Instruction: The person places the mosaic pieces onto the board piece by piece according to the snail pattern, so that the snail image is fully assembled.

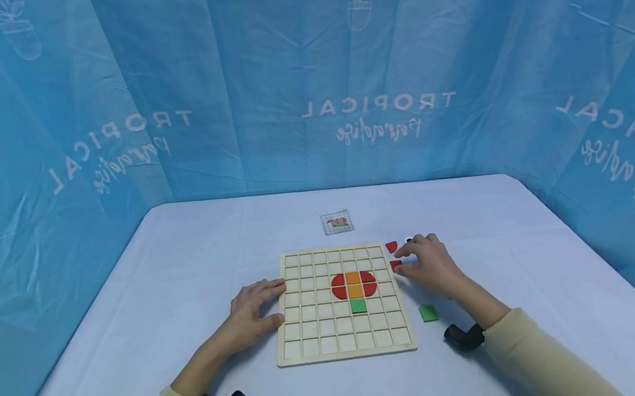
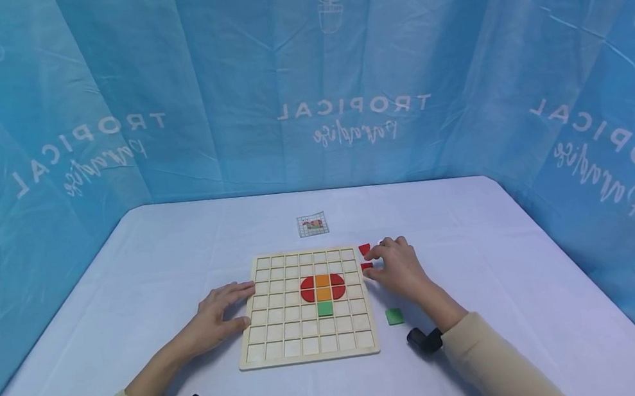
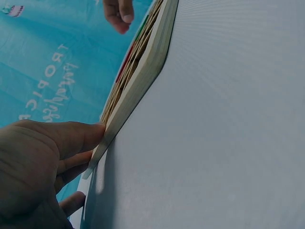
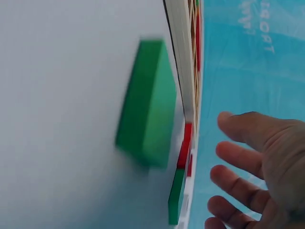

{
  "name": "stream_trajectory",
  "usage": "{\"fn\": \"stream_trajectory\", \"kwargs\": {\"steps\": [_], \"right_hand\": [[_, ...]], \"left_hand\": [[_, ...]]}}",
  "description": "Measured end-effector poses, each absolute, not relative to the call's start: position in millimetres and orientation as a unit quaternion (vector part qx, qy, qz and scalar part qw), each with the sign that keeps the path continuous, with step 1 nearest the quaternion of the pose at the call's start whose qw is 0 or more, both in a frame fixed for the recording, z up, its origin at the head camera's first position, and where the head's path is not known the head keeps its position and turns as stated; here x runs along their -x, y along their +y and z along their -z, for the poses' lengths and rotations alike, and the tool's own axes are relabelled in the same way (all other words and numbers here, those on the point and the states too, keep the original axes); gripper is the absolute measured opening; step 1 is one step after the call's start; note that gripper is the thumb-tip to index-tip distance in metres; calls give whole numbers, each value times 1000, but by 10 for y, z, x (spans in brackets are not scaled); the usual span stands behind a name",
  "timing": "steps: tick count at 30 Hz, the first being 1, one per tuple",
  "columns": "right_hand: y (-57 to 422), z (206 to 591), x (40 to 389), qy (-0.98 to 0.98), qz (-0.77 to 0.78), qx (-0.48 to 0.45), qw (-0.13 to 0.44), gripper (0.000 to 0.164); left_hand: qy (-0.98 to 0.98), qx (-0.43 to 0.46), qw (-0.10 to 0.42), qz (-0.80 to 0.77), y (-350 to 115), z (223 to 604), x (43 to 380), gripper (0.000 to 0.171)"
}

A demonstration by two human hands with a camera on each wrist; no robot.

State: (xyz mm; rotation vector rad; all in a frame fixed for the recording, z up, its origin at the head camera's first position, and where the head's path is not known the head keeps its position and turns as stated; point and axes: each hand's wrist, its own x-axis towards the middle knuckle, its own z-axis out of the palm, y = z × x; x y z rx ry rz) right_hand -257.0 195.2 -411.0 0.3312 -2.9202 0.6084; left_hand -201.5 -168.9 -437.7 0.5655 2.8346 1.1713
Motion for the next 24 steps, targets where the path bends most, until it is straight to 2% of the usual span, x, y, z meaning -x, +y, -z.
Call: {"fn": "stream_trajectory", "kwargs": {"steps": [15, 24], "right_hand": [[2079, 4231, 2692, -982, -167, -84, 30, 32], [2017, 4263, 2793, -982, -159, -92, 37, 34]], "left_hand": [[908, -184, 9, -376, -1685, 4379, 2018, 55], [909, -186, 7, -374, -1689, 4387, 2018, 55]]}}
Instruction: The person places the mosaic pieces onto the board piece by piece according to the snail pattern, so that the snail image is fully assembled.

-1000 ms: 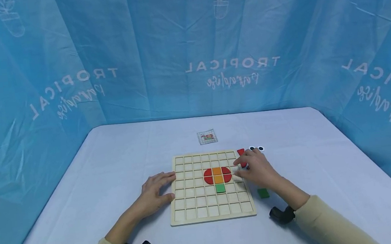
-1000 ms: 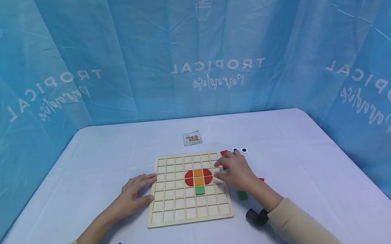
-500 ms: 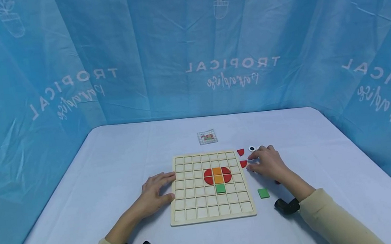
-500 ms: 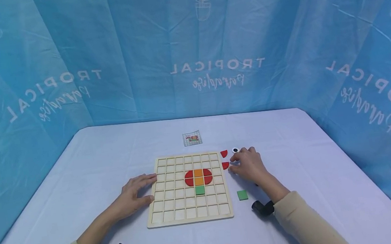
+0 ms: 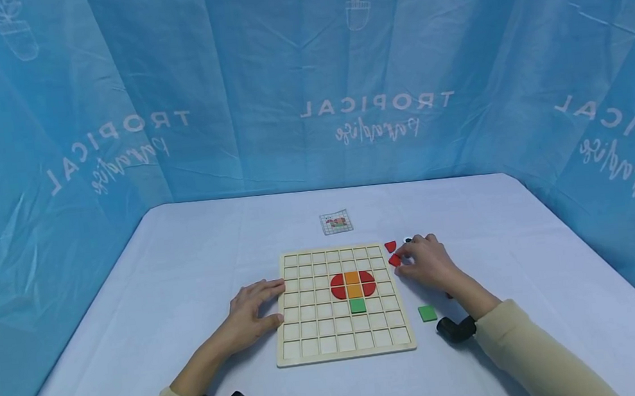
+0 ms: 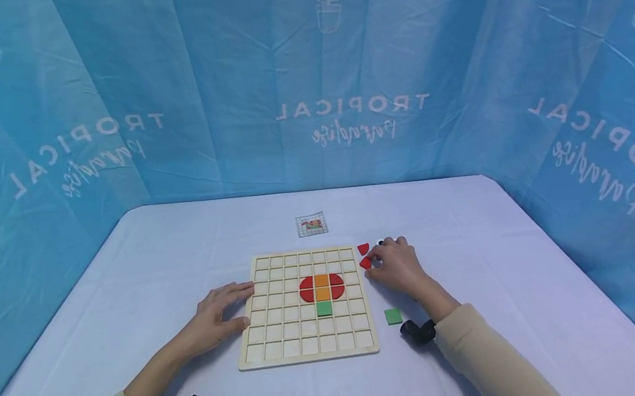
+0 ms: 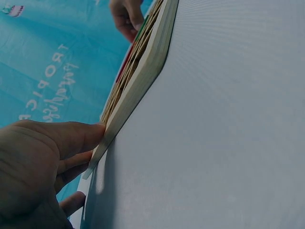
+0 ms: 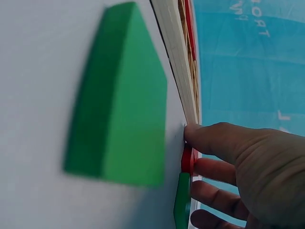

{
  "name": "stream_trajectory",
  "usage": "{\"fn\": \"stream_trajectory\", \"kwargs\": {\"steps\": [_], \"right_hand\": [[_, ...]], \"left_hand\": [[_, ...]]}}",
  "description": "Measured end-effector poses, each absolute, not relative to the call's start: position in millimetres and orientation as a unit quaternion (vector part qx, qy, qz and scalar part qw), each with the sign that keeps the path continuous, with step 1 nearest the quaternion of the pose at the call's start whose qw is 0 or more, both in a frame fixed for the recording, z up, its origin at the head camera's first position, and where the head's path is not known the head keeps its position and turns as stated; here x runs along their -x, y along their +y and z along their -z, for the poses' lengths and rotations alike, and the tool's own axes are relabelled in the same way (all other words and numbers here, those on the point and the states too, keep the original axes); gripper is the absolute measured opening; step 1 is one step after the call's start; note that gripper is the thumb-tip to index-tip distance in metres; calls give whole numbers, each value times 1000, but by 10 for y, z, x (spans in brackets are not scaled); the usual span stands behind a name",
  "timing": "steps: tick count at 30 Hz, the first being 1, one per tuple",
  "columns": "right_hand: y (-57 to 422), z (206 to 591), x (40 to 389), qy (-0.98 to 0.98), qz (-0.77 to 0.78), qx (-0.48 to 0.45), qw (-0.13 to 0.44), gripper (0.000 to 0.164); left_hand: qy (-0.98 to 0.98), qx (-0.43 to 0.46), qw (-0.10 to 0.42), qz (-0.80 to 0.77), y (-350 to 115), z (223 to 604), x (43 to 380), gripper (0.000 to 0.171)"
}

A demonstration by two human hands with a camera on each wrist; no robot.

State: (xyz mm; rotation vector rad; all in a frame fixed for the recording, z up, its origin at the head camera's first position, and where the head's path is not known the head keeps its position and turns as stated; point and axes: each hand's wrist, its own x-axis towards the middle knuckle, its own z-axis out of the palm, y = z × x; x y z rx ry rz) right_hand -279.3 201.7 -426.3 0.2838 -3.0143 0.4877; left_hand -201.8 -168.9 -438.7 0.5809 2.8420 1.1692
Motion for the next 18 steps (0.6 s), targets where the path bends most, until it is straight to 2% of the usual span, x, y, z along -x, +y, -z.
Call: {"fn": "stream_trajectory", "kwargs": {"steps": [10, 18], "right_hand": [[1955, 4289, 2890, -981, -174, -78, 39, 26], [1955, 4219, 2828, -977, -195, -79, 40, 26]], "left_hand": [[909, -179, 10, -375, -1687, 4382, 2010, 56], [908, -181, 16, -377, -1686, 4377, 2021, 56]]}}
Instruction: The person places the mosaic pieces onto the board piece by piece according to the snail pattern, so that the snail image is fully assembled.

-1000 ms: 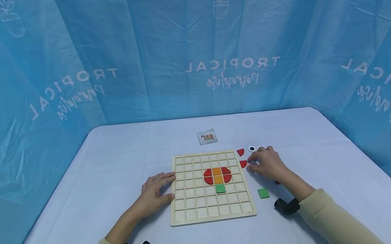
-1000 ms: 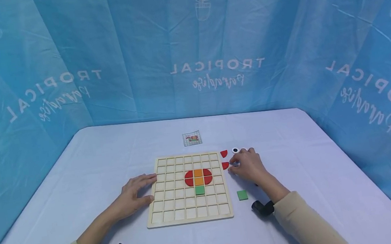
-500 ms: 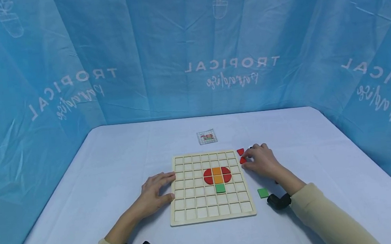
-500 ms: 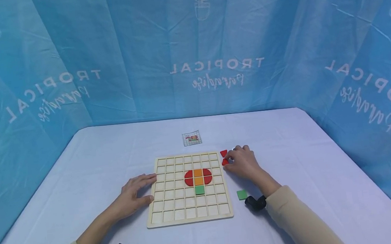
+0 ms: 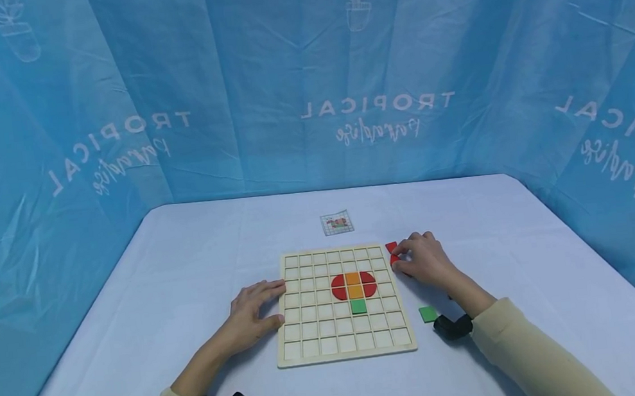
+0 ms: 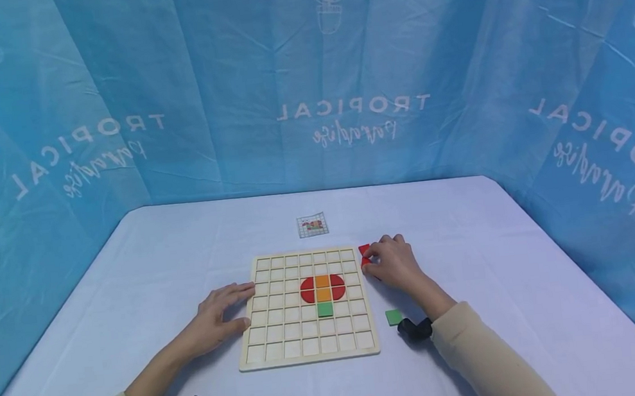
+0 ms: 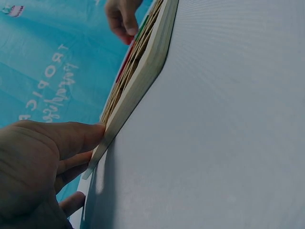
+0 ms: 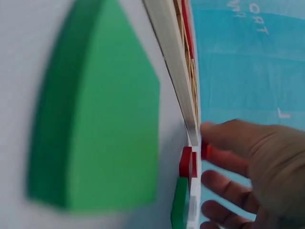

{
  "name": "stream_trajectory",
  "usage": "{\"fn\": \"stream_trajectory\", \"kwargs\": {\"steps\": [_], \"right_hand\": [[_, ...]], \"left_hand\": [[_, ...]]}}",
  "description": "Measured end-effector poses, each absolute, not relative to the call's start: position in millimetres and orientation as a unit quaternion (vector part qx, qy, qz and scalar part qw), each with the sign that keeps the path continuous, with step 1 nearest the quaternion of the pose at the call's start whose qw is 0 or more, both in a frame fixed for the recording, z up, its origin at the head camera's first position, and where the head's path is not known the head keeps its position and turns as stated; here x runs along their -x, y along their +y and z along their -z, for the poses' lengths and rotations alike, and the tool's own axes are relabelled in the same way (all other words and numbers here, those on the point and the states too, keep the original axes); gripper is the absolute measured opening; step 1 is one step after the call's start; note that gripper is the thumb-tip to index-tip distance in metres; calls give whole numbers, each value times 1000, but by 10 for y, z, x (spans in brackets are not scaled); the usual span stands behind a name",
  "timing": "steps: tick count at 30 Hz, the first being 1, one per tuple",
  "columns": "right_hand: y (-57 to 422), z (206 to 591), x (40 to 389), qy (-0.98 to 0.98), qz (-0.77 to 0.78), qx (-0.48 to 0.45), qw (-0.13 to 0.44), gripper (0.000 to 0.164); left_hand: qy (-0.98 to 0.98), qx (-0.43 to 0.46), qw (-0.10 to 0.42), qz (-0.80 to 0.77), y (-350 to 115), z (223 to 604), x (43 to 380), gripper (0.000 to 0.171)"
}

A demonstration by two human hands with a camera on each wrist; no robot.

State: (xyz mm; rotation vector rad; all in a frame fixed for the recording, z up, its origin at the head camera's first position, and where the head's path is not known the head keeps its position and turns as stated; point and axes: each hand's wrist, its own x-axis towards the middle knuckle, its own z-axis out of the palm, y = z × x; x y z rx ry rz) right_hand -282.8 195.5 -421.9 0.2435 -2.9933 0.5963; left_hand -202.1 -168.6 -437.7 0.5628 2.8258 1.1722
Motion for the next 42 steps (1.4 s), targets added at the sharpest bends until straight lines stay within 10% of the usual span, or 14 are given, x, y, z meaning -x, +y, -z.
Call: {"fn": "stream_trajectory", "kwargs": {"steps": [42], "right_hand": [[1517, 4256, 2092, -960, -190, -199, 59, 29]], "left_hand": [[905, -187, 17, -383, -1693, 4374, 2013, 55]]}}
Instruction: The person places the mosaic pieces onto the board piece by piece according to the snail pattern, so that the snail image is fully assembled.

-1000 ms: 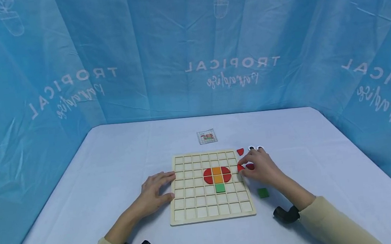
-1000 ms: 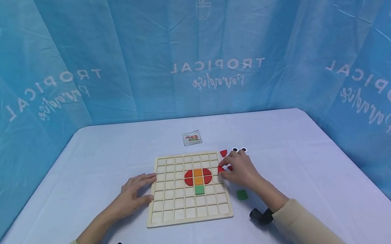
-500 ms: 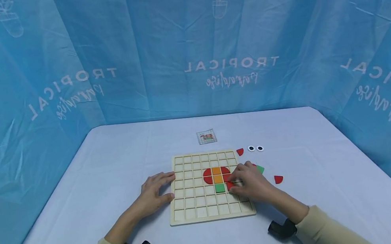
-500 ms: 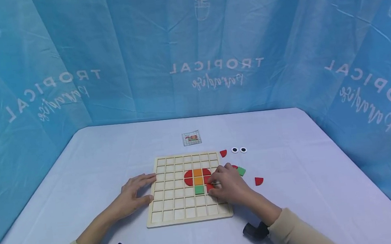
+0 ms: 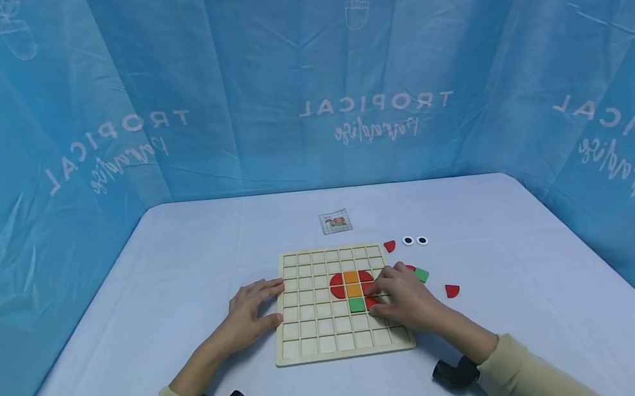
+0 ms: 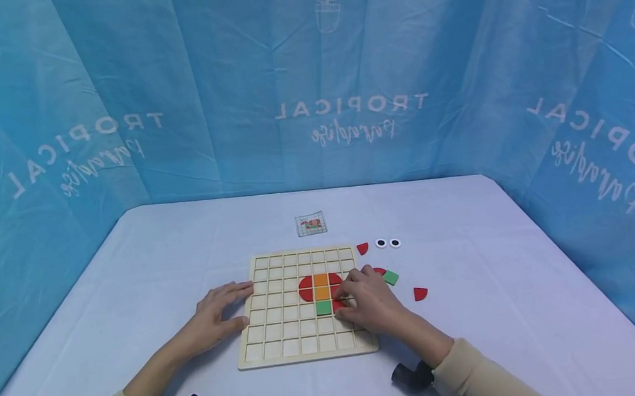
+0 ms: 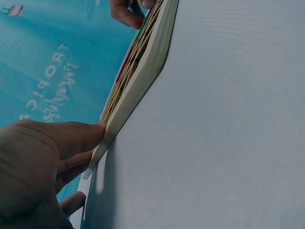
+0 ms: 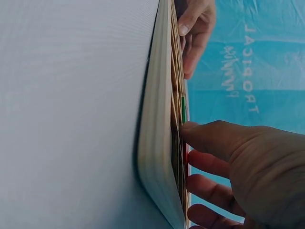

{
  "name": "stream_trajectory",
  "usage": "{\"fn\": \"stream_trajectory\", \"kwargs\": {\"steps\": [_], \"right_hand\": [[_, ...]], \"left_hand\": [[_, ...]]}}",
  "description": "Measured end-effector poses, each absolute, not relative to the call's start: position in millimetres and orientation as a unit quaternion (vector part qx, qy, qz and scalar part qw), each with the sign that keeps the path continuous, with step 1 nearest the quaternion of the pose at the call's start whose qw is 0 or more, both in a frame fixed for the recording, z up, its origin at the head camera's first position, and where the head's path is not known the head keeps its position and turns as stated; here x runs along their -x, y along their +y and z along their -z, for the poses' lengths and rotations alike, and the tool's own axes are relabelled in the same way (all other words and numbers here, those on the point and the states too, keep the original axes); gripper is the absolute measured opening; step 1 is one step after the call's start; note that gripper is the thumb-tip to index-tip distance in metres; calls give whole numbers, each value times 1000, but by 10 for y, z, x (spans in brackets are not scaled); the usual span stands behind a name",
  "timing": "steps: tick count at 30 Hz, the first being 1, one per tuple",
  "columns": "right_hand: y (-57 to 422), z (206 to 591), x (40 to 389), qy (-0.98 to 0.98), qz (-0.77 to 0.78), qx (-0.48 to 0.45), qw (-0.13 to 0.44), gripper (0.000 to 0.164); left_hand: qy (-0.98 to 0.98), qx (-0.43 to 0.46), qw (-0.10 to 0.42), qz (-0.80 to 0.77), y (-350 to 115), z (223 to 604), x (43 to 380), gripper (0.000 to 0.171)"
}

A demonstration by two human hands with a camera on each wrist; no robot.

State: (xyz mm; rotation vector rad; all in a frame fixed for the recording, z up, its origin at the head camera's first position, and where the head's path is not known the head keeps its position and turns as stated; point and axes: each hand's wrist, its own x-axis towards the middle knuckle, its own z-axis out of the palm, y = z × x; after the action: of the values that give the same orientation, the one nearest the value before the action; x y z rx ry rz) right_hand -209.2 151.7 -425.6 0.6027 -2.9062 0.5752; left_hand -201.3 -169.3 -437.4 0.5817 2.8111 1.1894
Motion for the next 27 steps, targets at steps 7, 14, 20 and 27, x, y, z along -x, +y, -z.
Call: {"fn": "stream_trajectory", "kwargs": {"steps": [7, 14, 20, 27], "right_hand": [[1622, 4159, 2078, -958, -205, -187, 73, 25], [1936, 4116, 2018, -962, -209, -164, 67, 28], [2201, 4154, 1927, -966, -213, -142, 37, 31], [2375, 4196, 1862, -965, -208, -155, 17, 32]], "left_hand": [[902, -193, 15, -385, -1687, 4384, 2020, 55], [903, -193, 14, -384, -1690, 4387, 2026, 56], [906, -189, 9, -378, -1692, 4382, 2021, 56], [910, -184, 8, -372, -1687, 4390, 2019, 55]]}}
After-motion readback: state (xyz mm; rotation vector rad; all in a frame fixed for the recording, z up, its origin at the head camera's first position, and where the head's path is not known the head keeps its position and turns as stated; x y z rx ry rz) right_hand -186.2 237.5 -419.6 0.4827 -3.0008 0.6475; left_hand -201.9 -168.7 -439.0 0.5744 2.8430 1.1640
